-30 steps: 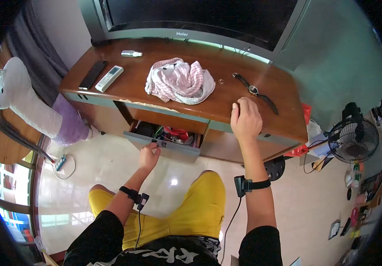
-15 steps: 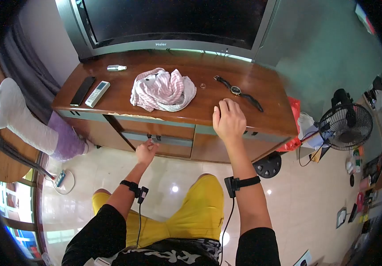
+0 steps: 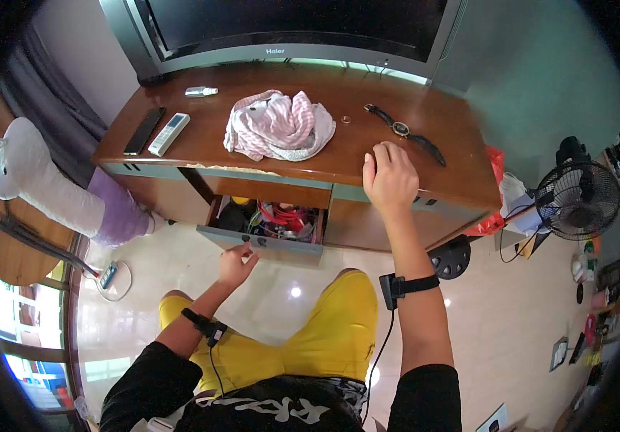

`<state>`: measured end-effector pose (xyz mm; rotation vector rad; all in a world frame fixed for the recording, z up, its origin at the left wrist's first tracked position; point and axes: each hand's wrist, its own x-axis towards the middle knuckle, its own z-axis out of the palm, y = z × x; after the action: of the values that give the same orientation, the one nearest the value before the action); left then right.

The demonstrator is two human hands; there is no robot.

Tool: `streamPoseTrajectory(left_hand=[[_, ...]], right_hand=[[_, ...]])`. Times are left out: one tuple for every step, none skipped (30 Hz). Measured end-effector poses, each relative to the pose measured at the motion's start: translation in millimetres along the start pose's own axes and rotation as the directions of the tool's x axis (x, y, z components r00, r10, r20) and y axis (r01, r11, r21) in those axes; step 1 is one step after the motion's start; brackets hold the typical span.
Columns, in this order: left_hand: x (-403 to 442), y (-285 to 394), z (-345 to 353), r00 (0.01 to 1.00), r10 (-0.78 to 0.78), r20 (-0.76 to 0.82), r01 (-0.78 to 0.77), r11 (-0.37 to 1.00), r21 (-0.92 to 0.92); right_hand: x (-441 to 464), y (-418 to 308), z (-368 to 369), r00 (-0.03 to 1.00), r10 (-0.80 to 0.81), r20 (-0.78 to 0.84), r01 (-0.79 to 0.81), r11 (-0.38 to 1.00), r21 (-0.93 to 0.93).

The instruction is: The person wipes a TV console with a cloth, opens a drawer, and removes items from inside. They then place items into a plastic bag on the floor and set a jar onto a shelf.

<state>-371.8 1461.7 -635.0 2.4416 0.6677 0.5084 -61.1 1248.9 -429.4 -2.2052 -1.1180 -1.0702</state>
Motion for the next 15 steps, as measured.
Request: streamPoseTrajectory(left_hand=[[-6, 2, -7, 0.998, 0.008, 0.058, -0.009, 1.000, 0.017], [-12, 3, -16, 0.998, -0.004, 0.058, 0.003, 1.000, 0.020], [-16, 5, -27, 0.988, -0.021, 0.156, 0.011, 0.998, 0.063], [-18, 7, -37, 0.967, -0.041, 0.253, 0.014, 0.994, 0.105], [-20, 10, -45, 0.965, -0.051, 0.255, 0.025, 0.994, 0.107], [-20, 12, -53, 0.985, 0.103, 0.140, -0.115, 0.990, 0.084], [-18, 21, -67, 0.967, 0.255, 0.024, -0.256, 0.964, 0.078], [-14, 34, -78, 0.929, 0.369, -0.007, -0.366, 0.923, 0.119], [-17, 27, -74, 0.931, 0.364, 0.004, -0.362, 0.924, 0.119], [-20, 17, -68, 0.936, 0.334, 0.108, -0.346, 0.930, 0.122], [-24, 9, -65, 0.931, 0.299, 0.209, -0.329, 0.936, 0.127], [-26, 10, -68, 0.920, 0.294, 0.259, -0.346, 0.920, 0.185], [-28, 12, -69, 0.917, 0.293, 0.270, -0.348, 0.919, 0.186], [-30, 14, -71, 0.919, 0.296, 0.262, -0.343, 0.926, 0.157], [-33, 16, -73, 0.919, 0.299, 0.255, -0.339, 0.932, 0.128]], right_hand=[[1, 0, 0, 1.000, -0.003, -0.012, 0.003, 1.000, -0.001], [0, 0, 0, 1.000, 0.004, 0.004, -0.004, 1.000, 0.008], [0, 0, 1, 1.000, 0.000, 0.011, 0.000, 1.000, 0.017], [0, 1, 1, 1.000, 0.002, 0.018, -0.002, 1.000, 0.007], [0, 1, 1, 1.000, 0.006, 0.027, -0.006, 1.000, -0.005], [-1, 1, 2, 1.000, 0.007, 0.017, -0.007, 1.000, -0.010], [-1, 2, 4, 1.000, 0.013, 0.026, -0.013, 1.000, -0.005], [-2, 4, 5, 1.000, -0.005, 0.006, 0.005, 1.000, -0.006], [-3, 4, 6, 1.000, -0.022, -0.016, 0.022, 1.000, -0.008], [-2, 4, 4, 1.000, -0.020, -0.009, 0.020, 1.000, -0.013], [-3, 3, 4, 1.000, -0.014, -0.001, 0.014, 1.000, -0.008], [-2, 3, 4, 1.000, -0.016, 0.001, 0.016, 1.000, -0.011], [-2, 3, 3, 1.000, -0.015, 0.003, 0.015, 1.000, -0.015], [-2, 3, 3, 1.000, -0.002, 0.012, 0.002, 1.000, -0.014], [-2, 4, 3, 1.000, -0.010, -0.008, 0.010, 1.000, -0.007]])
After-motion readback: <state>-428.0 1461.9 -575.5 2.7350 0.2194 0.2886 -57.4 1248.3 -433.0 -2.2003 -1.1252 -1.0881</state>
